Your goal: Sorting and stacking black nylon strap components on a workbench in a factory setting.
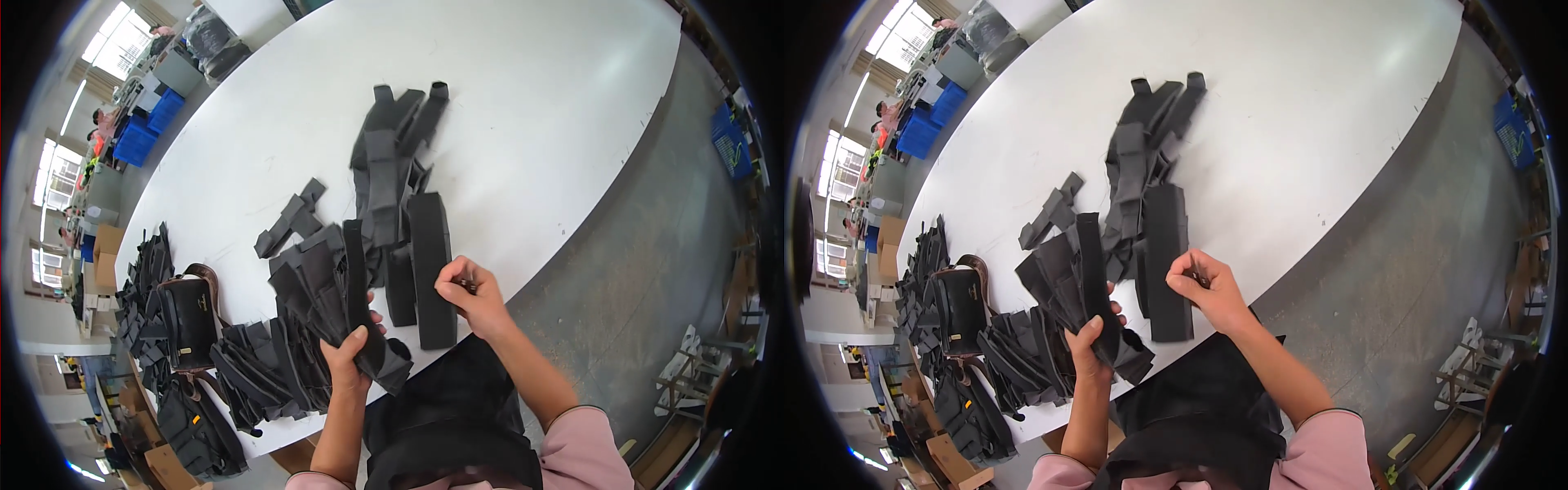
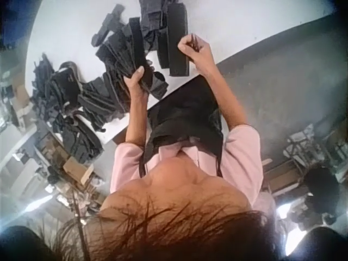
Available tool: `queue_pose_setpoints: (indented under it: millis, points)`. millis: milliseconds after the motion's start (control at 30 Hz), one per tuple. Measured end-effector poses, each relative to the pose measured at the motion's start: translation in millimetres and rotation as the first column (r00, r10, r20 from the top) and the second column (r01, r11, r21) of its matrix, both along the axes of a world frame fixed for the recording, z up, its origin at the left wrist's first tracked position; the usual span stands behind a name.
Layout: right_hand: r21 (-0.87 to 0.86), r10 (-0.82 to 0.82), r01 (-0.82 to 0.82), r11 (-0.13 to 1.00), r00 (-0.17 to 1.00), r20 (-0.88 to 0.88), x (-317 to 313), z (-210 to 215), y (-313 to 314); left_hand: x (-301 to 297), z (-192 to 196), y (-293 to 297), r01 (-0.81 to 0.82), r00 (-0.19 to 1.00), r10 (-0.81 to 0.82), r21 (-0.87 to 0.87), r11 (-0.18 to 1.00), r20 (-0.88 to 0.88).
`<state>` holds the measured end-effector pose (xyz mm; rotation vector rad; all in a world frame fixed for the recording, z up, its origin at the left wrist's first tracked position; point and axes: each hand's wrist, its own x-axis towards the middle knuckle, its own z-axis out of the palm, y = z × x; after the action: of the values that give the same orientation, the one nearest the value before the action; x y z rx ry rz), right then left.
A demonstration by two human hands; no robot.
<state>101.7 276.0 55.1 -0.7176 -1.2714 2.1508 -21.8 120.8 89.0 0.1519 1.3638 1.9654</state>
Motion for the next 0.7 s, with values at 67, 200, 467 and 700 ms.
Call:
queue_pose_setpoints:
  millis: [67,200,467,700]
  points:
    - [0.039,-0.062,0.056,0.998,0.978,0.198,2.2,-23.9,-0.3,-2.8,-0.6,-5.8,-0.045,0.999,0.045,0.01,0.999,0.011]
    - [0.334,-0.082,-0.045,0.941,0.93,0.357,16.5,-21.5,6.9,-6.5,-0.8,-26.5,-0.01,0.993,-0.011,-0.186,0.982,-0.114]
    - [0.872,-0.341,-0.202,0.447,0.862,0.375,13.6,32.1,-15.9,12.2,3.3,-34.5,0.0,0.979,-0.036,-0.177,0.984,-0.199]
    - [0.92,-0.302,-0.336,0.202,0.872,0.385,-13.0,28.5,-23.1,21.1,10.3,-38.5,0.014,0.948,-0.1,-0.273,0.962,-0.303]
